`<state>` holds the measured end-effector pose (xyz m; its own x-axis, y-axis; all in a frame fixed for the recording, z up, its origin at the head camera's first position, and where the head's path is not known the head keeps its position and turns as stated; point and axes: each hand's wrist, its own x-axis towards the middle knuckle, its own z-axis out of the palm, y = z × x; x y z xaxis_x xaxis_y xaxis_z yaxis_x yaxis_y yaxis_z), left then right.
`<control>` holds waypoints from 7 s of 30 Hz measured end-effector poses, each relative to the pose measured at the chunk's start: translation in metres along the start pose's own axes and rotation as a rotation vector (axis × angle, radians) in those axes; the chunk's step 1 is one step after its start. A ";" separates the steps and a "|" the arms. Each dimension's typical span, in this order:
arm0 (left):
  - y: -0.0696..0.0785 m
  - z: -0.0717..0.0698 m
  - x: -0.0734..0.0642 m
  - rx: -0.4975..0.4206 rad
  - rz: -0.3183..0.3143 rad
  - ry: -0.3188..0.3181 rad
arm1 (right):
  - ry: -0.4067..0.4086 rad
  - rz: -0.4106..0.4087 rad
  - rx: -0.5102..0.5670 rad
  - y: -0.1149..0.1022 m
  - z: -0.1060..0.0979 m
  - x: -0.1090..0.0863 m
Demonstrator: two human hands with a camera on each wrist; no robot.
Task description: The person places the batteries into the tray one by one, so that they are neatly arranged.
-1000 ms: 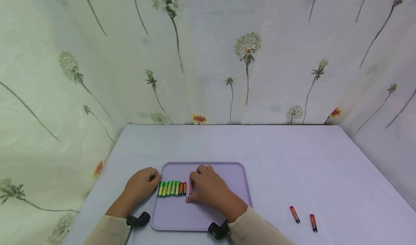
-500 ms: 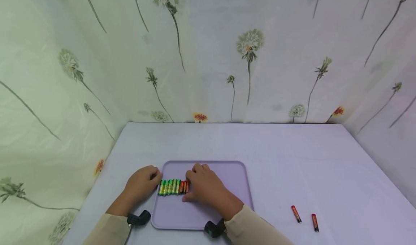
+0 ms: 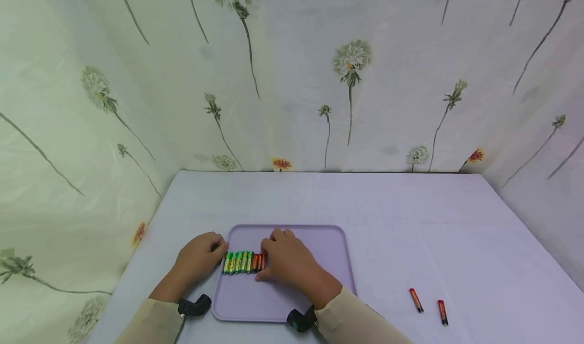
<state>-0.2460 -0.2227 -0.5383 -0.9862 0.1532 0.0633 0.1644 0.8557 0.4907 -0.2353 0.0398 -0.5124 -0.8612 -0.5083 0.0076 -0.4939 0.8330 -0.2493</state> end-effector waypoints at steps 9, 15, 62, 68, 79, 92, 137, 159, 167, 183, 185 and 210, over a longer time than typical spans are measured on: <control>0.000 0.000 0.000 0.001 0.005 0.012 | 0.021 -0.013 -0.012 -0.002 -0.004 -0.001; 0.002 -0.001 -0.002 -0.009 -0.010 0.003 | 0.020 -0.032 -0.003 -0.001 -0.002 0.000; 0.007 -0.004 -0.004 -0.019 -0.023 -0.003 | 0.145 0.266 0.169 0.093 -0.045 -0.068; 0.006 -0.003 -0.003 -0.013 -0.028 -0.013 | 0.145 0.325 0.173 0.115 -0.050 -0.087; 0.003 -0.004 -0.002 -0.001 -0.027 -0.016 | 0.139 0.326 0.156 0.151 -0.058 -0.127; 0.004 0.001 -0.002 0.000 -0.027 -0.002 | 0.055 0.318 0.117 0.186 -0.063 -0.175; 0.005 -0.001 -0.002 -0.004 -0.008 0.002 | 0.276 0.029 -0.022 0.218 -0.031 -0.257; 0.006 0.000 -0.003 0.003 -0.015 -0.005 | 0.092 0.249 0.001 0.191 -0.045 -0.239; 0.006 0.000 -0.003 0.006 -0.018 -0.001 | 0.108 0.194 0.031 0.182 -0.051 -0.218; 0.002 0.003 -0.004 -0.010 -0.016 0.001 | -0.007 0.204 0.166 0.140 -0.082 -0.147; 0.001 0.005 -0.003 -0.010 -0.016 -0.002 | 0.006 0.200 0.172 0.137 -0.083 -0.142; 0.003 0.001 -0.002 -0.001 -0.019 0.007 | 0.029 0.083 0.168 0.077 -0.085 -0.075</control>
<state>-0.2435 -0.2196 -0.5378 -0.9892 0.1335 0.0602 0.1458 0.8581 0.4923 -0.2187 0.1607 -0.4493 -0.9023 -0.4310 0.0076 -0.3962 0.8223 -0.4084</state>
